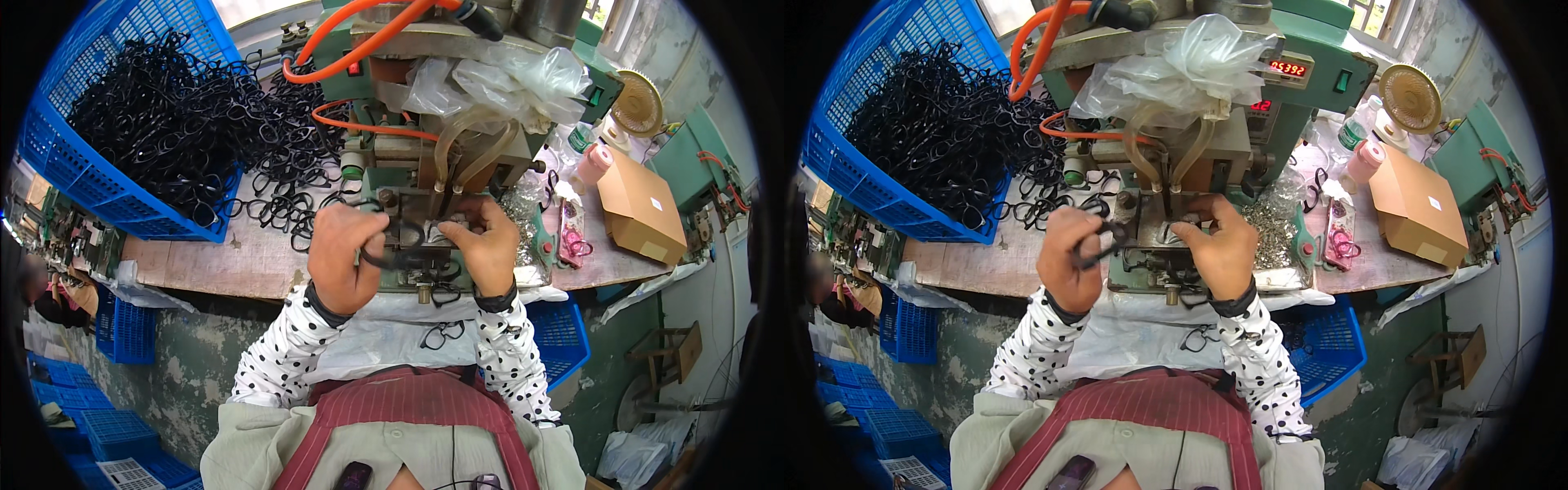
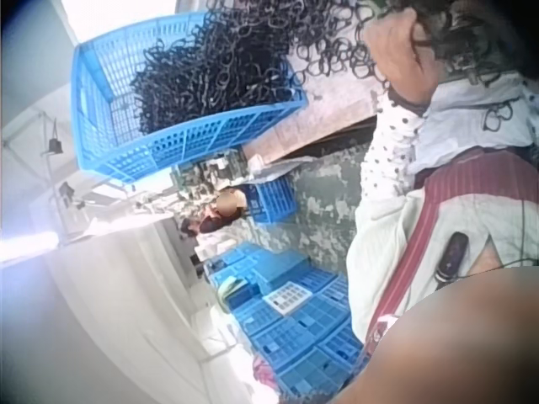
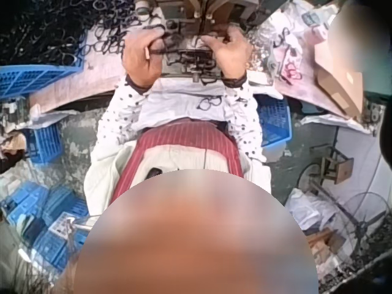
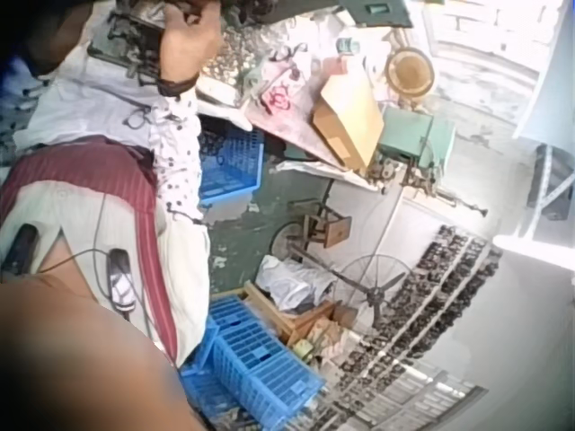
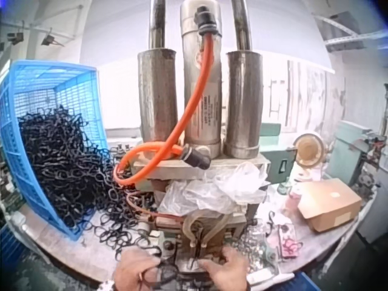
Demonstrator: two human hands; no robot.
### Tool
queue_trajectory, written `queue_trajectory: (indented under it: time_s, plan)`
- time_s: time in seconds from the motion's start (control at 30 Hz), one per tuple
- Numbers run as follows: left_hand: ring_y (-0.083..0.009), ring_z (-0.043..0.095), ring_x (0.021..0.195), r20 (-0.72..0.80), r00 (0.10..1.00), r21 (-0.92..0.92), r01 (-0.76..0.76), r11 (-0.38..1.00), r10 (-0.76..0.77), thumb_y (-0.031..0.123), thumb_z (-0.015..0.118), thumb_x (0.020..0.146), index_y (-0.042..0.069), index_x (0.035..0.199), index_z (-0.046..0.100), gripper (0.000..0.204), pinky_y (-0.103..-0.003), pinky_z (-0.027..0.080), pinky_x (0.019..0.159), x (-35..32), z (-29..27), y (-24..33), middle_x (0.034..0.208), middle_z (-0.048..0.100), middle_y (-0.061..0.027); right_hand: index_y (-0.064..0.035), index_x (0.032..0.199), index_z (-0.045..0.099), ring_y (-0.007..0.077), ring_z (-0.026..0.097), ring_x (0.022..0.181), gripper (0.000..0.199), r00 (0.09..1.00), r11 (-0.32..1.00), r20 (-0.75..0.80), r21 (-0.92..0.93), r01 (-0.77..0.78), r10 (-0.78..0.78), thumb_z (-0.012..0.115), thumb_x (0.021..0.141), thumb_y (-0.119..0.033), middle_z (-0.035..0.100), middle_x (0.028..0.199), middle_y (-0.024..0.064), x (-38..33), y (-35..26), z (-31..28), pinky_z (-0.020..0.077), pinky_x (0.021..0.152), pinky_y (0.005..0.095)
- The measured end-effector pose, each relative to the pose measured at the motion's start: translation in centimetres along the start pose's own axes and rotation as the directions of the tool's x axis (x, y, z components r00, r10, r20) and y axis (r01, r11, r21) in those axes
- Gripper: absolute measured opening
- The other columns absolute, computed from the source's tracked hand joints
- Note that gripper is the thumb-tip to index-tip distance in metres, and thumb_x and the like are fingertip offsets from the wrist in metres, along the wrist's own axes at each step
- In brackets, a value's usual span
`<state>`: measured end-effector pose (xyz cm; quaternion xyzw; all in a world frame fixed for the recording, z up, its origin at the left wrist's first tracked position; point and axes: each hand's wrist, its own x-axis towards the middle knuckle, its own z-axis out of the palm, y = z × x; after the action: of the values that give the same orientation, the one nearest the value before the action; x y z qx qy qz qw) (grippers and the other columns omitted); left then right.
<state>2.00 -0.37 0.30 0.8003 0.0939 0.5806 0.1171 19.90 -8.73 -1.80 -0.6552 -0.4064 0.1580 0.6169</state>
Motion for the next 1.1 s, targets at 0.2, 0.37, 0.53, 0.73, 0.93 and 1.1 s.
queue_trajectory:
  time_s: [0.2,0.37,0.53,0.73,0.93,1.1]
  plan:
    - [-0.0272,0.061,0.075,-0.008,0.934,0.042,0.358,0.933,-0.358,0.007,0.059,0.092,-0.001,0.103,0.062,0.014,-0.032,0.048,0.068,3.2,-0.8,1.5,0.088,0.063,-0.0141,0.0,0.088,0.069,0.0104,0.055,0.064,0.018,0.999,0.994,0.047,0.106,-0.026,0.022,0.075,0.071,-0.003,0.069,0.081,0.0059,0.7,2.5,0.3,0.0449,0.062,0.0248]
    - [-0.0196,0.062,0.074,0.007,0.908,-0.053,0.418,0.907,-0.418,0.011,0.058,0.095,-0.001,0.104,0.062,0.015,-0.028,0.048,0.067,4.3,-0.3,0.4,0.087,0.063,-0.0116,-0.0027,0.091,0.073,0.0222,0.068,0.077,0.014,0.962,0.973,-0.194,-0.163,0.161,-0.191,0.072,0.077,-0.005,0.071,0.085,0.0124,3.2,6.0,-1.7,0.0508,0.071,0.0298]
    - [-0.016,0.062,0.075,0.029,0.918,-0.121,0.395,0.911,-0.395,0.013,0.057,0.096,-0.001,0.103,0.062,0.016,-0.025,0.047,0.067,3.4,-0.7,-0.6,0.087,0.062,-0.0084,-0.0115,0.088,0.07,0.0305,0.06,0.081,0.02,0.951,0.679,0.021,-0.695,0.236,-0.309,0.076,0.073,-0.024,0.065,0.084,0.009,2.4,9.5,-6.5,0.0472,0.07,0.0416]
    - [-0.0129,0.052,0.073,-0.014,0.932,-0.158,0.357,0.921,-0.363,0.015,0.056,0.097,0.001,0.101,0.06,0.015,-0.024,0.043,0.067,2.6,-0.3,-1.1,0.086,0.058,-0.0053,-0.0111,0.082,0.068,0.0292,0.058,0.083,0.013,0.942,0.703,-0.116,-0.696,0.148,-0.314,0.075,0.072,-0.015,0.06,0.084,0.0074,-0.4,13.2,-6.9,0.0465,0.071,0.0402]
    - [-0.0133,0.049,0.07,0.007,0.916,-0.118,0.4,0.909,-0.402,0.016,0.056,0.097,0.001,0.098,0.058,0.014,-0.025,0.041,0.064,2.7,-0.5,-0.6,0.082,0.056,-0.0044,-0.0078,0.089,0.071,0.0269,0.062,0.075,0.008,0.887,0.833,-0.341,-0.547,0.084,-0.313,0.069,0.083,-0.013,0.066,0.082,0.0094,-0.6,13.6,-7.4,0.0488,0.069,0.0364]
    - [-0.0139,0.049,0.069,-0.017,0.944,-0.077,0.327,0.942,-0.329,0.015,0.056,0.097,0.002,0.097,0.058,0.013,-0.025,0.04,0.064,2.9,-0.2,-0.6,0.082,0.056,-0.0046,-0.0053,0.093,0.071,0.0148,0.058,0.057,0.011,0.919,0.927,-0.372,-0.375,-0.018,-0.132,0.067,0.087,-0.014,0.069,0.076,0.0072,-0.8,13.1,-7.1,0.0451,0.055,0.0294]
